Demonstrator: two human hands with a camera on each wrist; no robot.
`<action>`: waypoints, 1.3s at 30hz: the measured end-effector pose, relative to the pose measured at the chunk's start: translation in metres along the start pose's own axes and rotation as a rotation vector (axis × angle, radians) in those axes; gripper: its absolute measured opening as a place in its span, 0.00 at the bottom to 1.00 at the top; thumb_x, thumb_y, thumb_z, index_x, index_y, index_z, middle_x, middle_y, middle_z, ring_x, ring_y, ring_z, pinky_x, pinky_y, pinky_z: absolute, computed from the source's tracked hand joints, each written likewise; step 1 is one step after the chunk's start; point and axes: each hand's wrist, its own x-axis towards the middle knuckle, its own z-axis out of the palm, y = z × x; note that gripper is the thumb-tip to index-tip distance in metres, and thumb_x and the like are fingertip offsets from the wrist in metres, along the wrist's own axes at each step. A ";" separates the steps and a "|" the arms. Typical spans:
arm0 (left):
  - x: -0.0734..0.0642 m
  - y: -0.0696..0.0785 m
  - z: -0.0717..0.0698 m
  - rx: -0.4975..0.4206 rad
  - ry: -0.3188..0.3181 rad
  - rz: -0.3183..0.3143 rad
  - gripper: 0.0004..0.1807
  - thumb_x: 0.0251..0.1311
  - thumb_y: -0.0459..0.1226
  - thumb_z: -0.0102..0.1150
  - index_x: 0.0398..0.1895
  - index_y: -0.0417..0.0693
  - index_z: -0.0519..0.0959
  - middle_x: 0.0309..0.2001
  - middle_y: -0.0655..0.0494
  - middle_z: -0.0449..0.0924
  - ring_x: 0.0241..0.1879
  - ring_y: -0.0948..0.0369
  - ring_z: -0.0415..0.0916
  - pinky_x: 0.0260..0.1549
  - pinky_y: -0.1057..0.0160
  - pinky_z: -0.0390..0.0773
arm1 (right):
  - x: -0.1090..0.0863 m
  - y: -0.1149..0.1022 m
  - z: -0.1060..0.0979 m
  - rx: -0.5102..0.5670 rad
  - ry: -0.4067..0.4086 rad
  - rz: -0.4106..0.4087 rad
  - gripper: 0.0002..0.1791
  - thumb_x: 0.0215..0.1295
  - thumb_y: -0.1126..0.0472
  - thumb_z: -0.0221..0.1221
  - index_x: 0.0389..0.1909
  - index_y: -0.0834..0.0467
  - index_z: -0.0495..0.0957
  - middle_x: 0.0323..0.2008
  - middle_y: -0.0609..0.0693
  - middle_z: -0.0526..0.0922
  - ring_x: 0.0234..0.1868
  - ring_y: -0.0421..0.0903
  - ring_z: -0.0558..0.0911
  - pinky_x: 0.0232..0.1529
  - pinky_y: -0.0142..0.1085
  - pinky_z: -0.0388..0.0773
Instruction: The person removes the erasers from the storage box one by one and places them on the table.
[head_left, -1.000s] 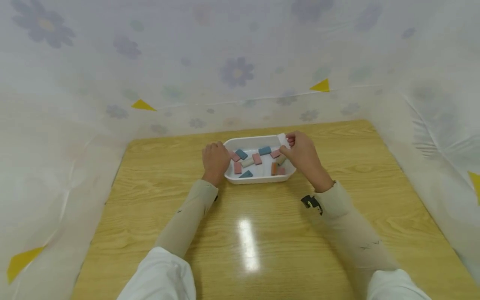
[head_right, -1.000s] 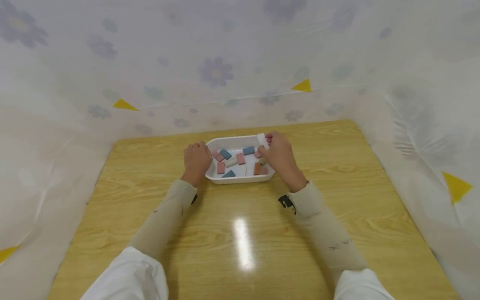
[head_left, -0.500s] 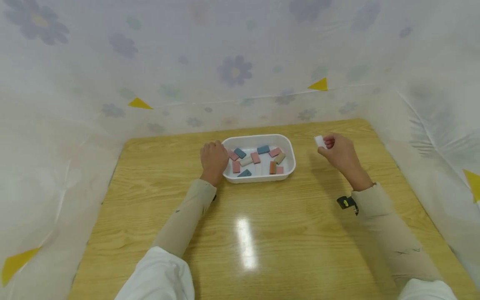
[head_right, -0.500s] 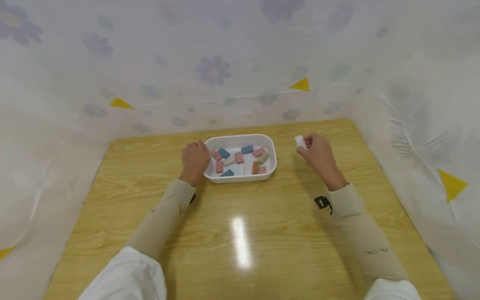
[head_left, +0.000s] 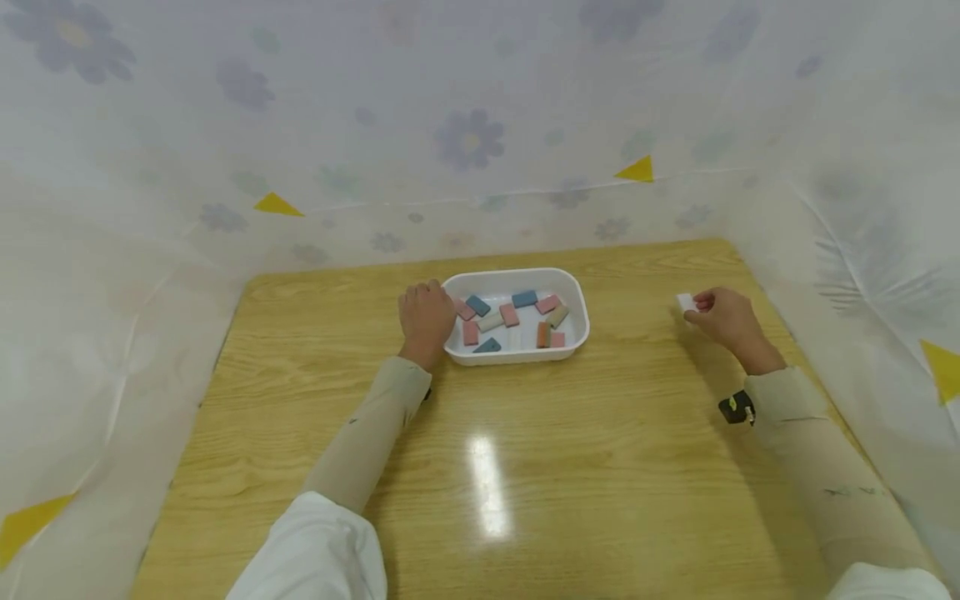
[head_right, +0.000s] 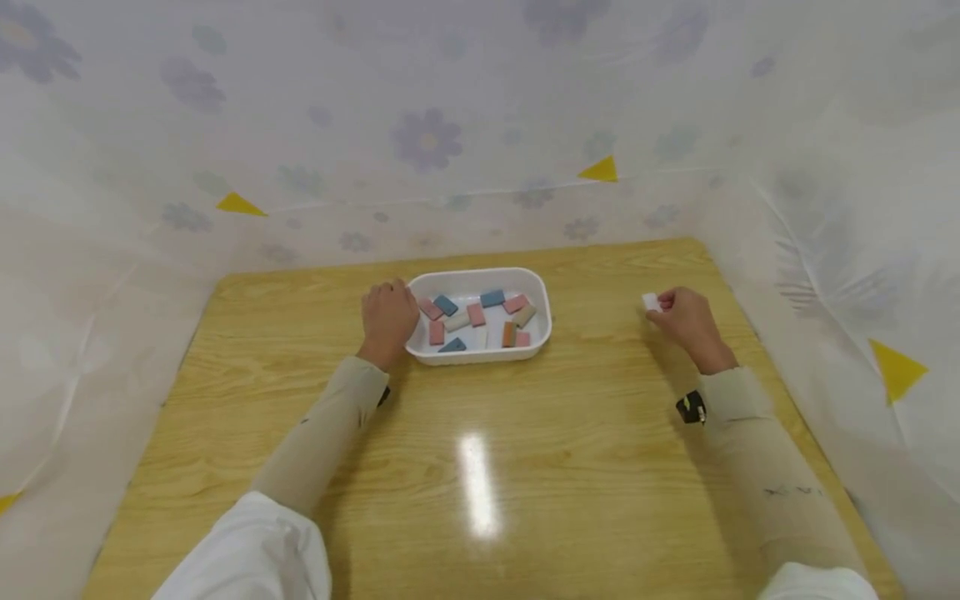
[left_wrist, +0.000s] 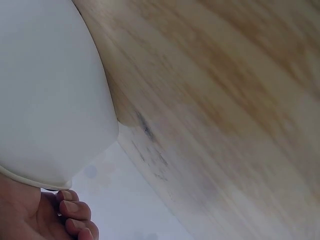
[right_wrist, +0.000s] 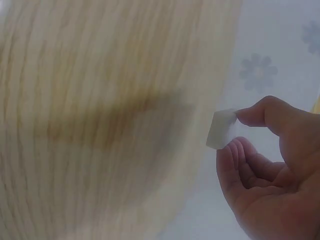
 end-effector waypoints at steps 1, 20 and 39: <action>0.000 0.000 0.000 0.008 -0.001 0.003 0.19 0.70 0.42 0.34 0.40 0.37 0.73 0.34 0.45 0.74 0.36 0.50 0.69 0.38 0.55 0.67 | 0.001 0.005 0.002 -0.003 -0.009 0.005 0.22 0.63 0.59 0.55 0.46 0.76 0.71 0.43 0.71 0.75 0.42 0.63 0.75 0.42 0.53 0.71; 0.000 -0.002 0.001 0.025 0.010 0.010 0.18 0.68 0.42 0.37 0.39 0.37 0.73 0.34 0.45 0.75 0.36 0.50 0.69 0.38 0.55 0.67 | 0.008 0.016 0.018 -0.001 -0.036 0.048 0.23 0.61 0.60 0.55 0.46 0.79 0.71 0.42 0.71 0.76 0.40 0.63 0.76 0.39 0.49 0.73; 0.000 0.000 0.002 0.011 0.007 0.004 0.18 0.69 0.42 0.36 0.39 0.38 0.74 0.33 0.45 0.75 0.34 0.51 0.69 0.37 0.55 0.67 | 0.006 -0.058 0.020 0.029 0.016 -0.062 0.21 0.66 0.58 0.51 0.49 0.73 0.71 0.43 0.69 0.75 0.43 0.62 0.75 0.42 0.53 0.71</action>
